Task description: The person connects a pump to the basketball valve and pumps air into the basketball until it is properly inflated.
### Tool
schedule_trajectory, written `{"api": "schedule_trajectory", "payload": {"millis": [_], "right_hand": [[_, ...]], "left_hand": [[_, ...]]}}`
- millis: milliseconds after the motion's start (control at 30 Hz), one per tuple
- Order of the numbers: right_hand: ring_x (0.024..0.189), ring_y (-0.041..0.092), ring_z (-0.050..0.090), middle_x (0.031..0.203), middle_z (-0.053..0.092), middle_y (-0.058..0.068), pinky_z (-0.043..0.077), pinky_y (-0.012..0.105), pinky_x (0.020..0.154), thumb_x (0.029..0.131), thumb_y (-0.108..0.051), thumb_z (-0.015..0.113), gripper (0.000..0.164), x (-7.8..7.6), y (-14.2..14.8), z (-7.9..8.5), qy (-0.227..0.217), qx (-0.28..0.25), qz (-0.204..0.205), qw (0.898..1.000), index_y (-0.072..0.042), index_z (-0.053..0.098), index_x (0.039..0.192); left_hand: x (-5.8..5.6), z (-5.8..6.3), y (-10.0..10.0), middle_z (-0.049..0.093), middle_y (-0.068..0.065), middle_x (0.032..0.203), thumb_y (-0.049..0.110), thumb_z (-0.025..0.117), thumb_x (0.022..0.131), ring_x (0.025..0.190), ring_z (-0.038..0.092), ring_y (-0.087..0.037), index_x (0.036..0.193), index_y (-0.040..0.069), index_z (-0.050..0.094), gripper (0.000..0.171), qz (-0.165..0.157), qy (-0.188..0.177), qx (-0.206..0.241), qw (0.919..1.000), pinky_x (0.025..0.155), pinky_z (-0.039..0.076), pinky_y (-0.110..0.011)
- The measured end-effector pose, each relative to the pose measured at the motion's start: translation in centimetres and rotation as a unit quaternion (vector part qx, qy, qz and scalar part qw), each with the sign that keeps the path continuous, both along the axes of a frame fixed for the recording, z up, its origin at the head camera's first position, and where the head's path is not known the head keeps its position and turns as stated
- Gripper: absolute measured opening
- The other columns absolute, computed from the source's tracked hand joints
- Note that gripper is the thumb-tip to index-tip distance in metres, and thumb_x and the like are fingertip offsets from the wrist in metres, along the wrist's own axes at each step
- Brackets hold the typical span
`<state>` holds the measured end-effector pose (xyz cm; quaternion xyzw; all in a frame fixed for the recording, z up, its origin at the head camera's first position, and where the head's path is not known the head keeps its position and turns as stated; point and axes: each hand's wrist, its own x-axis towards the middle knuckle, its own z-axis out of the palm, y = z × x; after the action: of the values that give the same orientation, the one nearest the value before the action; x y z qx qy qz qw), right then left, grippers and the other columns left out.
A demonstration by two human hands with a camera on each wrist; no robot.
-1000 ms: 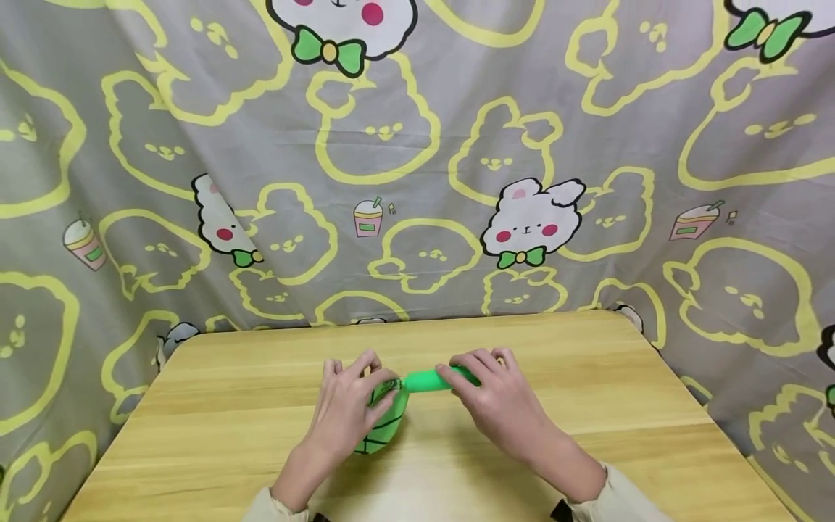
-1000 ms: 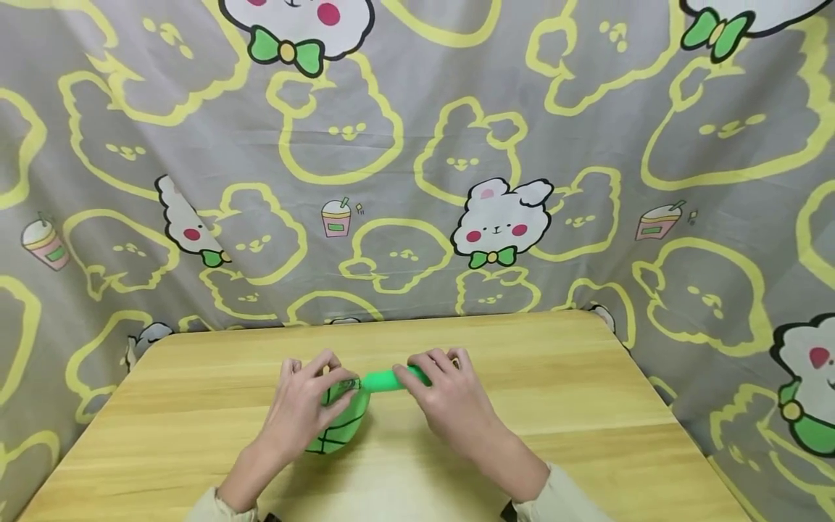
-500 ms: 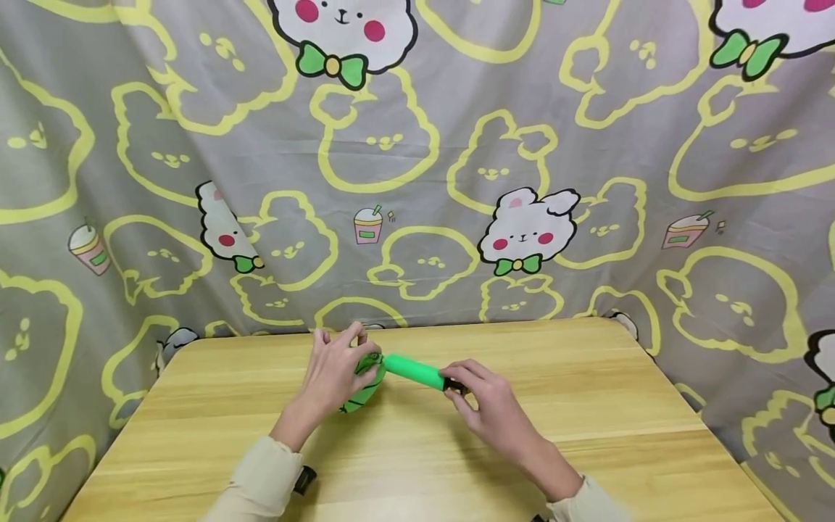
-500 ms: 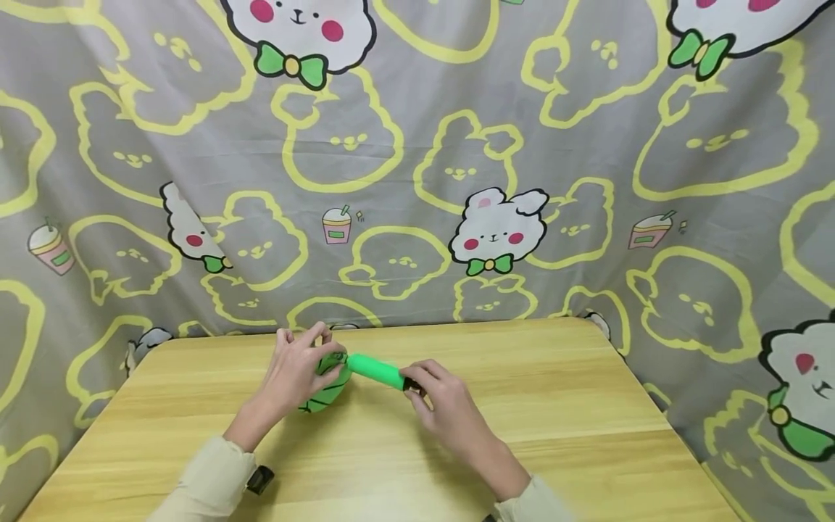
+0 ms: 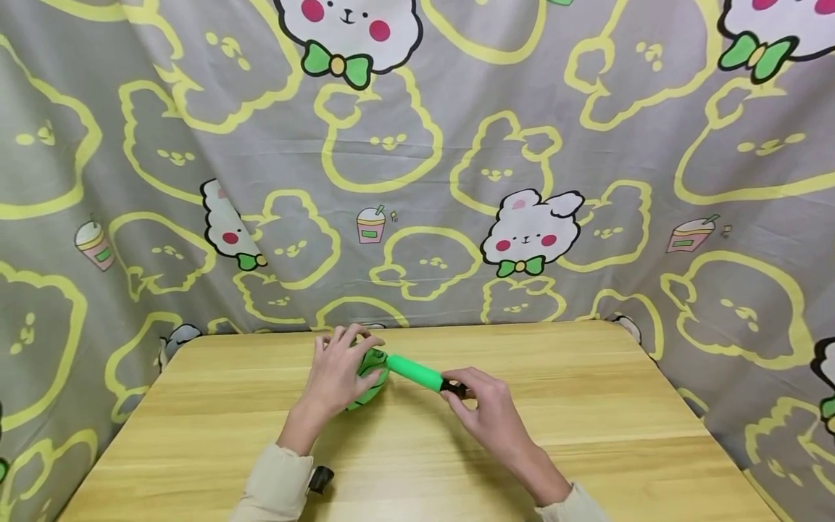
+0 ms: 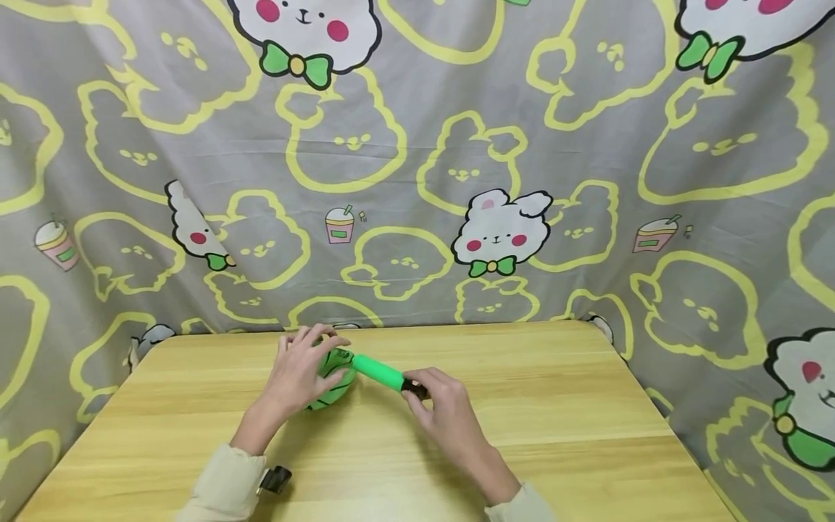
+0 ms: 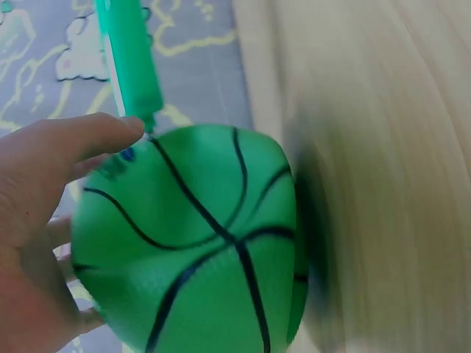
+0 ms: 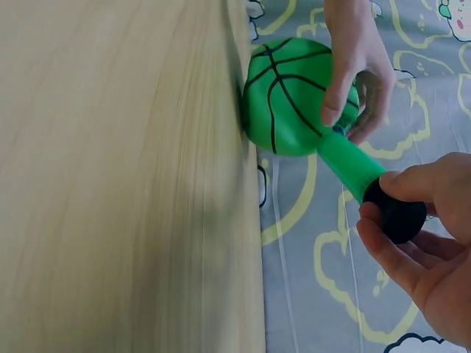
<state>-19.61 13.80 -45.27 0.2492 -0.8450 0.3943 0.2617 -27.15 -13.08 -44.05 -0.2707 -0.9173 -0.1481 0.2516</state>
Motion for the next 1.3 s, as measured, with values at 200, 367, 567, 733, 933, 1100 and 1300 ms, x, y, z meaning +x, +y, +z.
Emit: {"api": "schedule_trajectory", "payload": {"millis": [200, 367, 567, 733, 933, 1100, 1300], "right_hand": [[0.079, 0.008, 0.071, 0.097, 0.075, 0.004, 0.056, 0.019, 0.068, 0.082, 0.001, 0.083, 0.026, -0.1, -0.2, -0.2, -0.007, -0.025, -0.02, 0.999, -0.004, 0.075, 0.106], [0.078, 0.011, 0.072, 0.095, 0.075, 0.005, 0.058, 0.022, 0.066, 0.081, 0.003, 0.084, 0.025, -0.4, -0.4, -0.1, -0.015, -0.042, -0.026, 0.999, -0.004, 0.074, 0.103], [0.08, 0.014, 0.074, 0.095, 0.076, 0.004, 0.058, 0.023, 0.066, 0.081, 0.0, 0.085, 0.024, -0.2, -0.8, 0.0, -0.049, -0.074, -0.007, 0.996, -0.006, 0.074, 0.101], [0.089, 0.022, 0.075, 0.103, 0.075, 0.006, 0.059, 0.028, 0.073, 0.08, 0.003, 0.084, 0.031, 0.6, -0.6, 0.1, -0.125, -0.135, 0.042, 0.982, -0.008, 0.073, 0.106], [0.093, 0.03, 0.075, 0.107, 0.072, 0.01, 0.059, 0.031, 0.075, 0.082, 0.0, 0.083, 0.026, 1.5, -0.3, 0.1, -0.157, -0.182, 0.066, 0.968, -0.006, 0.072, 0.105], [0.091, 0.028, 0.075, 0.103, 0.071, 0.008, 0.059, 0.029, 0.074, 0.082, 0.0, 0.084, 0.024, 2.0, -0.5, -0.1, -0.144, -0.182, 0.065, 0.97, -0.007, 0.071, 0.101], [0.084, 0.02, 0.072, 0.096, 0.068, 0.004, 0.06, 0.028, 0.07, 0.079, 0.007, 0.083, 0.028, 2.4, -0.6, 0.3, -0.126, -0.161, 0.043, 0.978, -0.009, 0.07, 0.097]], "left_hand": [[1.7, 0.9, 1.7, 0.06, -0.008, 0.136, 0.021, 0.088, 0.081, 0.125, 0.053, -0.034, 0.118, 0.022, 0.073, 0.04, -0.023, -0.035, 0.065, 0.997, 0.099, 0.036, -0.062], [2.9, 0.7, 3.8, 0.064, -0.011, 0.131, 0.013, 0.086, 0.082, 0.126, 0.057, -0.034, 0.116, 0.014, 0.073, 0.036, -0.087, -0.033, 0.108, 0.9898, 0.112, 0.029, -0.067], [3.3, -0.5, 5.4, 0.066, -0.01, 0.13, 0.013, 0.08, 0.089, 0.128, 0.058, -0.027, 0.121, 0.008, 0.071, 0.034, -0.171, -0.094, 0.145, 0.9699, 0.118, 0.024, -0.058], [3.4, -1.4, 5.6, 0.067, -0.005, 0.127, 0.016, 0.075, 0.093, 0.127, 0.058, -0.021, 0.122, 0.01, 0.071, 0.03, -0.177, -0.116, 0.17, 0.9625, 0.119, 0.025, -0.053], [3.8, -2.0, 5.6, 0.063, -0.001, 0.126, 0.02, 0.077, 0.091, 0.125, 0.056, -0.022, 0.122, 0.016, 0.07, 0.032, -0.182, -0.101, 0.155, 0.9658, 0.117, 0.023, -0.062], [4.2, -2.2, 5.7, 0.065, 0.0, 0.127, 0.02, 0.075, 0.092, 0.13, 0.054, -0.022, 0.122, 0.016, 0.067, 0.032, -0.177, -0.11, 0.136, 0.9686, 0.118, 0.019, -0.062], [4.3, -2.0, 5.7, 0.062, 0.001, 0.127, 0.021, 0.071, 0.095, 0.13, 0.052, -0.02, 0.126, 0.015, 0.063, 0.032, -0.173, -0.113, 0.114, 0.9718, 0.12, 0.015, -0.06]]}}
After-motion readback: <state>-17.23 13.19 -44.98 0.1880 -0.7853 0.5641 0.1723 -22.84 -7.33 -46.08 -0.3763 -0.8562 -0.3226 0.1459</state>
